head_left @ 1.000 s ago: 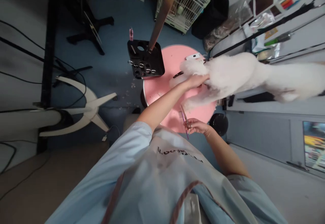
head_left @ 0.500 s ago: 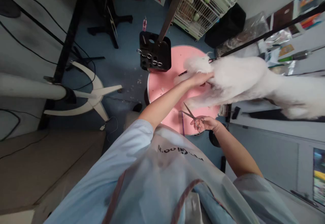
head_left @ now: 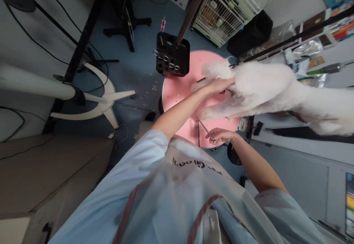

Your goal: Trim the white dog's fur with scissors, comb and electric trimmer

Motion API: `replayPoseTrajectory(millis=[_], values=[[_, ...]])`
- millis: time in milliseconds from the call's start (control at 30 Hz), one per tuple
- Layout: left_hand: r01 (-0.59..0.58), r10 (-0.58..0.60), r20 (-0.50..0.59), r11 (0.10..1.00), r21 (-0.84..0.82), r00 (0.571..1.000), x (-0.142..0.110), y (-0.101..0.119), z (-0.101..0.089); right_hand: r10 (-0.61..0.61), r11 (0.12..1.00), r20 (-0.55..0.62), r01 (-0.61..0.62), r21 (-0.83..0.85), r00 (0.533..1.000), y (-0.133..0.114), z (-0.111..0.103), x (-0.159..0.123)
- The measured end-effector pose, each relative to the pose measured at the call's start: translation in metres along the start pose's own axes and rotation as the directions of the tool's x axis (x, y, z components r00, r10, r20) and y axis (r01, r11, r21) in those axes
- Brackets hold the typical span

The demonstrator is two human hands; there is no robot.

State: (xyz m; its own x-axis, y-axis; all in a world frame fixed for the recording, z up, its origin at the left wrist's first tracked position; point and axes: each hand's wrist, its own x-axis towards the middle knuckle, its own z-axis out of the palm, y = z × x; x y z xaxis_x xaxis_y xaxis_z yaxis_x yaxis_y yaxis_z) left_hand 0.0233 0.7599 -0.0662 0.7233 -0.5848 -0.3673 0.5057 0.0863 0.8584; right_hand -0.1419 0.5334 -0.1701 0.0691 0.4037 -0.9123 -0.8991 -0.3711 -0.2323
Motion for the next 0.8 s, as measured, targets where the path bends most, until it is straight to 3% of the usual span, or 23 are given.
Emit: replayPoseTrajectory(millis=[267,433,567,800], values=[[-0.003,0.007,-0.022,0.986,0.168,1.000,-0.004,0.004,-0.001,0.035,0.999,-0.102,-0.038,-0.022,0.994,0.005,0.013,0.012],[-0.047,0.046,0.010,0.988,0.147,0.999,0.009,-0.003,-0.001,-0.103,0.986,-0.080,0.112,0.121,0.991,0.016,0.033,0.026],[-0.087,0.081,0.062,0.992,0.091,0.995,0.022,-0.012,-0.002,-0.262,0.920,-0.134,0.289,0.266,0.956,0.017,0.045,0.034],[-0.117,0.111,0.084,0.991,0.064,0.990,0.030,-0.014,-0.002,-0.242,0.918,-0.238,0.302,0.258,0.941,0.014,0.056,0.048]])
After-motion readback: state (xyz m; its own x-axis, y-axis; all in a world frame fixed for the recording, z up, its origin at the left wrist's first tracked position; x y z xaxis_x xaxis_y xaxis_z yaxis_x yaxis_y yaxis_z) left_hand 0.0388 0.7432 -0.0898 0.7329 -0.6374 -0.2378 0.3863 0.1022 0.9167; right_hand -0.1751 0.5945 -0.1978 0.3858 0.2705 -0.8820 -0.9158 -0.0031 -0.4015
